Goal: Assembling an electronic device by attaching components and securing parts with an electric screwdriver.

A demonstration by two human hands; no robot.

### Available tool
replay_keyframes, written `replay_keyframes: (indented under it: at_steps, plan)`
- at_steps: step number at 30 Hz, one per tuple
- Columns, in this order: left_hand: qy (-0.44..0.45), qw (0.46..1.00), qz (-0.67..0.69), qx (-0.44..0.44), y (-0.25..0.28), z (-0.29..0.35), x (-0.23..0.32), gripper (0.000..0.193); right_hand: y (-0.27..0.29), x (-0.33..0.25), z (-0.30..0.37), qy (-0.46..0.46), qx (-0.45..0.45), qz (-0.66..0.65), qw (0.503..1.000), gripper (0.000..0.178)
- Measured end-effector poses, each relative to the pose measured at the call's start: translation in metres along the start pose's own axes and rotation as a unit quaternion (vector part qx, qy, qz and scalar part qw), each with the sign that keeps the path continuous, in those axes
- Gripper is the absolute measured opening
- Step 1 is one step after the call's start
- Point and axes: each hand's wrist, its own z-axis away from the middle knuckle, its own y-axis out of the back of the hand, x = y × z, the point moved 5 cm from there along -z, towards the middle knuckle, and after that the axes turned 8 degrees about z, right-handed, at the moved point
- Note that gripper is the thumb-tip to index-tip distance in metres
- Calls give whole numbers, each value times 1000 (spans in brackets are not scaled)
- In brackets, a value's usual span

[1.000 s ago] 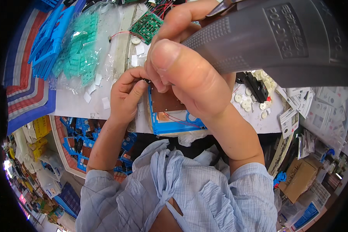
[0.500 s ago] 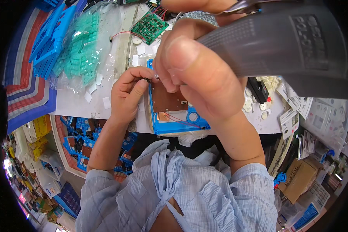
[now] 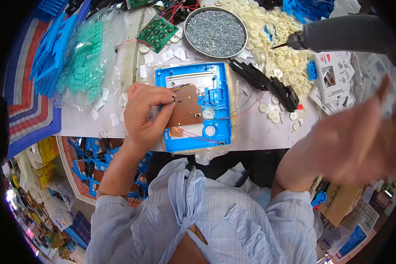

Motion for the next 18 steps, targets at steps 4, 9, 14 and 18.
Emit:
replay_keyframes:
  at_steps: [4,9,14,18]
  plan:
    - [-38,998,-48,-16,-5,1,5,24,-56,-6,38,38,-166,16,985,27]
    - [-57,996,-57,-26,-9,-5,6,23,-108,19,66,67,-251,4,966,22]
    - [-12,996,-79,-28,-8,-9,6,22,-115,19,62,73,-273,10,959,19]
    - [-7,994,-100,-48,-7,-6,-1,22,-118,23,64,36,-287,-2,957,16]
